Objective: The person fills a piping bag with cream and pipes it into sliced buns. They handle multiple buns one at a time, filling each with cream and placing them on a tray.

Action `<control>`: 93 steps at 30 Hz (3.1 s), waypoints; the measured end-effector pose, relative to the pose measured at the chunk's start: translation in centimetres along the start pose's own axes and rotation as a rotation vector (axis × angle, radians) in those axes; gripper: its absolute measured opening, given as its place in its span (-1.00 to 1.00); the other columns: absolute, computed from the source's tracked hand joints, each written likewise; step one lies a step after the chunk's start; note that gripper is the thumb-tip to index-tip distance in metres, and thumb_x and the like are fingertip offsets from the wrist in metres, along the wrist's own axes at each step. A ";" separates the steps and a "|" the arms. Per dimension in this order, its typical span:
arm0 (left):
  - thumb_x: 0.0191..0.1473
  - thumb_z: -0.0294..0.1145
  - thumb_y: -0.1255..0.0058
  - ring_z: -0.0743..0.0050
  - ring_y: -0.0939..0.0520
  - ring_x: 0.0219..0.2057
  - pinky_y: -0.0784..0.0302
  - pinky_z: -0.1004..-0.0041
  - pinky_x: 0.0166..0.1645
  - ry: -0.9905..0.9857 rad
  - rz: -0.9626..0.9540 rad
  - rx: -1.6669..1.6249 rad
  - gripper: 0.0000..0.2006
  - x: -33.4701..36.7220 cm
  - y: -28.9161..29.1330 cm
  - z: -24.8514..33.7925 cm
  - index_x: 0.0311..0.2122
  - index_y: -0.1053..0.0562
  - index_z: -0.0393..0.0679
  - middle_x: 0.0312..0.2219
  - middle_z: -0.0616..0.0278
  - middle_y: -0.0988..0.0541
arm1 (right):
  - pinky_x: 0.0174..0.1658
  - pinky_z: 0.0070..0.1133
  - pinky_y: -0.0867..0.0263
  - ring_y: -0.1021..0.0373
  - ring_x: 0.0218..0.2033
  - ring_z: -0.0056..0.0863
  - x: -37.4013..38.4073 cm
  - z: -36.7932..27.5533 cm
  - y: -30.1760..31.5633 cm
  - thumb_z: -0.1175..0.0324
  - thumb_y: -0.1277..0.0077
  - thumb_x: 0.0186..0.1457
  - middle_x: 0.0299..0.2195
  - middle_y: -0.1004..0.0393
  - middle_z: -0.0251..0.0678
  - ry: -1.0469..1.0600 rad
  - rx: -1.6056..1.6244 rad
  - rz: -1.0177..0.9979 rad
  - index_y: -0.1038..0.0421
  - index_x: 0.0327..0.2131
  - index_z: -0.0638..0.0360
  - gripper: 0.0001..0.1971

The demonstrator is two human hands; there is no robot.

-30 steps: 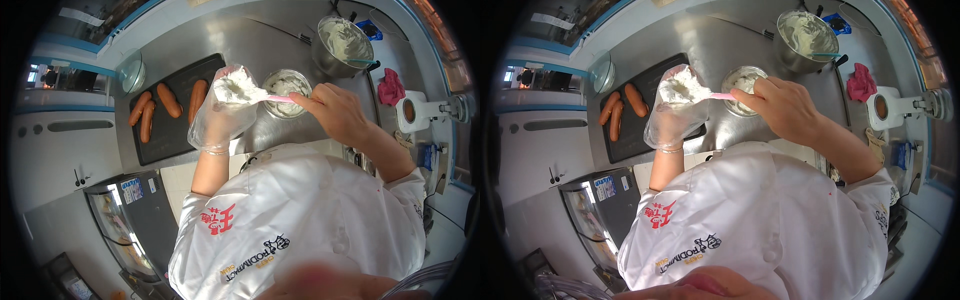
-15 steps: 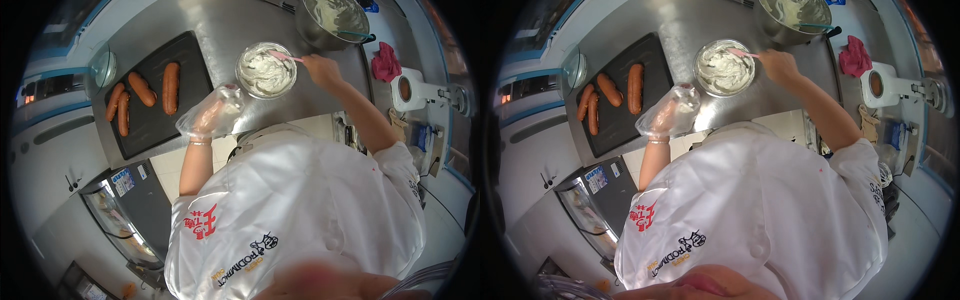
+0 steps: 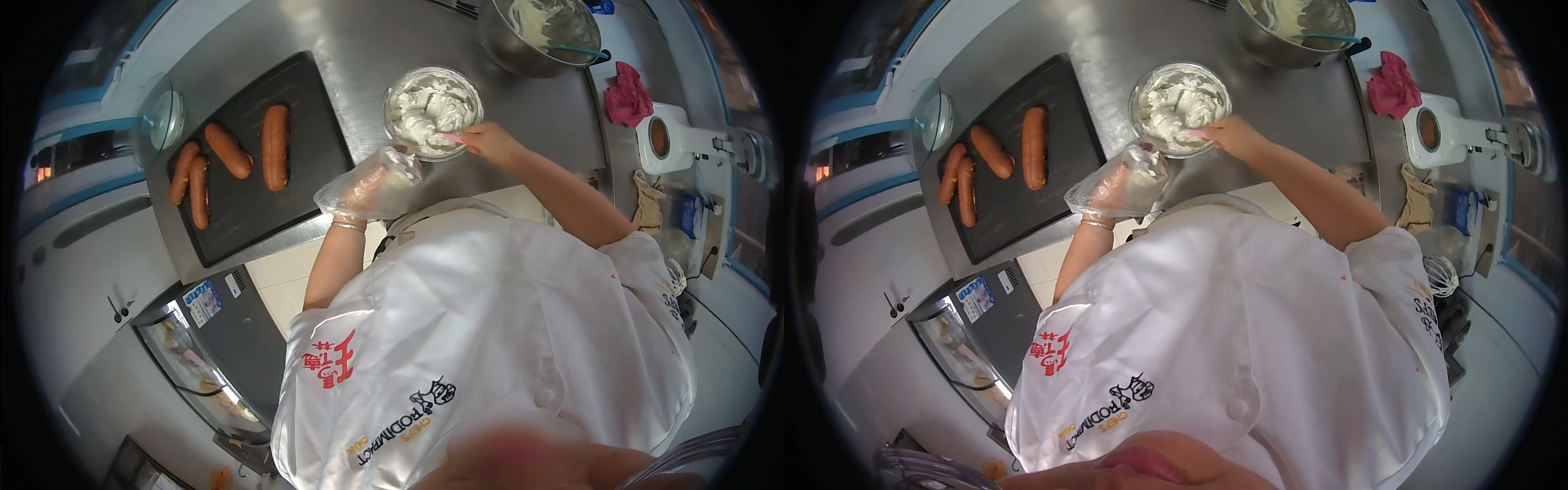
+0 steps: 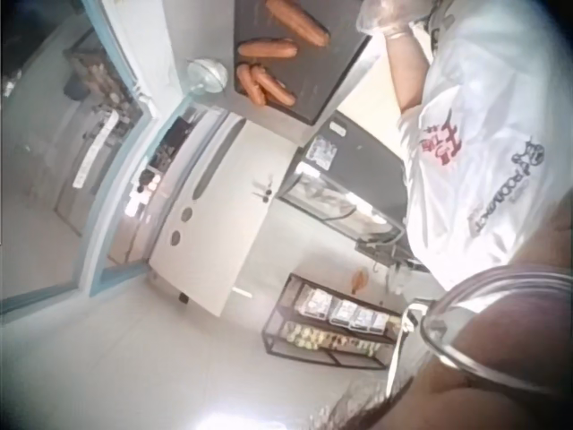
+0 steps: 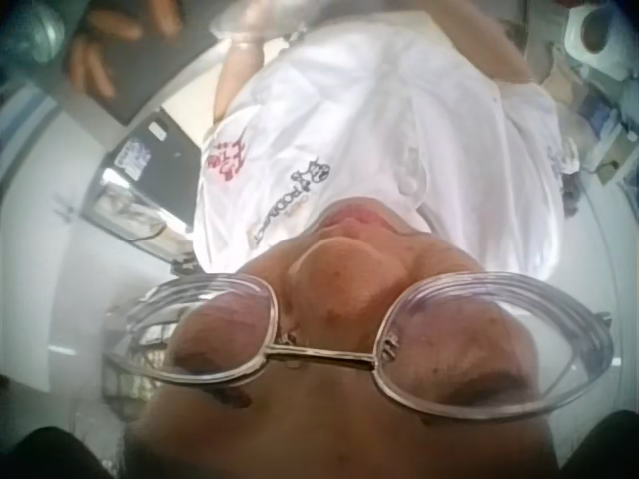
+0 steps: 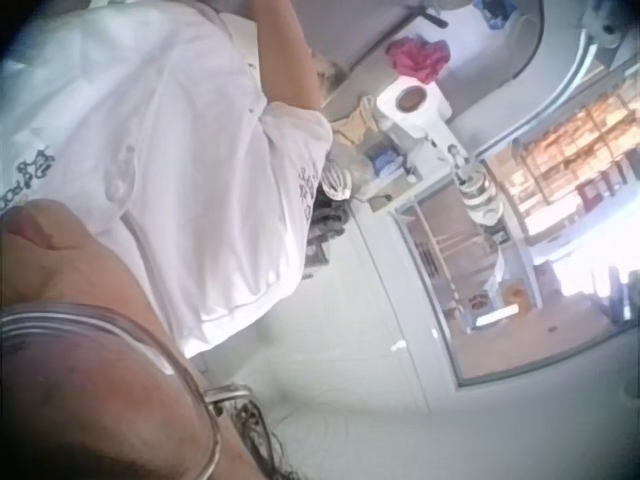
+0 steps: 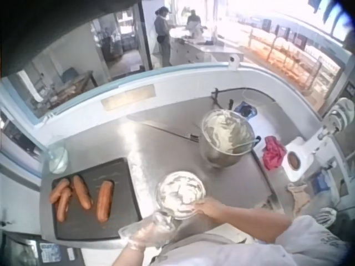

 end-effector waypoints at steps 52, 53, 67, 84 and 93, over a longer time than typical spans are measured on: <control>0.21 -0.07 0.26 0.11 -0.37 0.14 -0.28 0.19 0.24 -0.719 -0.486 0.798 -0.43 -10.6 -24.3 6.5 0.17 -0.19 -0.33 0.13 -0.03 -0.31 | -0.55 -0.57 -0.19 -0.25 -0.59 -0.52 -26.4 -26.0 4.0 0.49 -0.02 -0.08 -0.58 -0.21 -0.40 1.142 -1.071 0.489 -0.49 -0.08 0.06 -0.60; 0.21 -0.06 0.28 0.08 -0.36 0.15 -0.28 0.18 0.24 -0.636 -0.615 0.510 -0.41 -10.4 -23.8 6.5 0.18 -0.18 -0.33 0.14 -0.05 -0.30 | -0.54 -0.57 -0.21 -0.25 -0.57 -0.53 -27.0 -26.0 4.8 0.46 -0.01 -0.02 -0.58 -0.21 -0.39 1.122 -1.083 0.484 -0.49 -0.08 0.05 -0.64; 0.09 0.24 0.21 -0.02 -0.40 0.11 -0.31 0.07 0.19 -0.465 -0.571 0.223 -0.20 -9.3 -21.1 6.5 0.18 -0.20 -0.33 0.11 -0.07 -0.34 | -0.48 -0.72 -0.08 -0.16 -0.54 -0.78 -15.7 -18.1 6.3 0.38 0.01 0.15 -0.60 -0.29 -0.53 0.363 -0.067 -0.005 -0.51 -0.15 0.27 -0.75; 0.26 0.05 0.41 0.10 -0.38 0.11 -0.27 0.20 0.24 -0.168 0.062 0.259 -0.41 -2.4 -0.5 2.6 0.19 -0.19 -0.22 0.10 0.04 -0.35 | -0.28 -0.23 -0.31 -0.43 -0.32 -0.08 -3.6 -5.9 7.6 0.25 0.19 0.20 -0.39 -0.51 -0.15 0.348 -0.945 0.394 -0.49 -0.25 0.05 -0.76; 0.27 0.07 0.46 0.05 -0.31 0.17 -0.19 0.14 0.27 -0.113 0.053 0.352 -0.40 -0.1 2.7 2.3 0.22 -0.14 -0.18 0.17 0.06 -0.27 | -0.30 -0.30 -0.29 -0.42 -0.33 -0.15 -1.2 -2.8 2.9 0.19 0.15 0.19 -0.37 -0.51 -0.20 0.274 -0.504 0.338 -0.51 -0.27 0.03 -0.76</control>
Point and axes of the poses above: each hand's wrist, its own x-axis towards the middle knuckle, its own y-axis out of the back of the hand, z = x × y, the point moved 10 cm from there along x, towards the middle knuckle
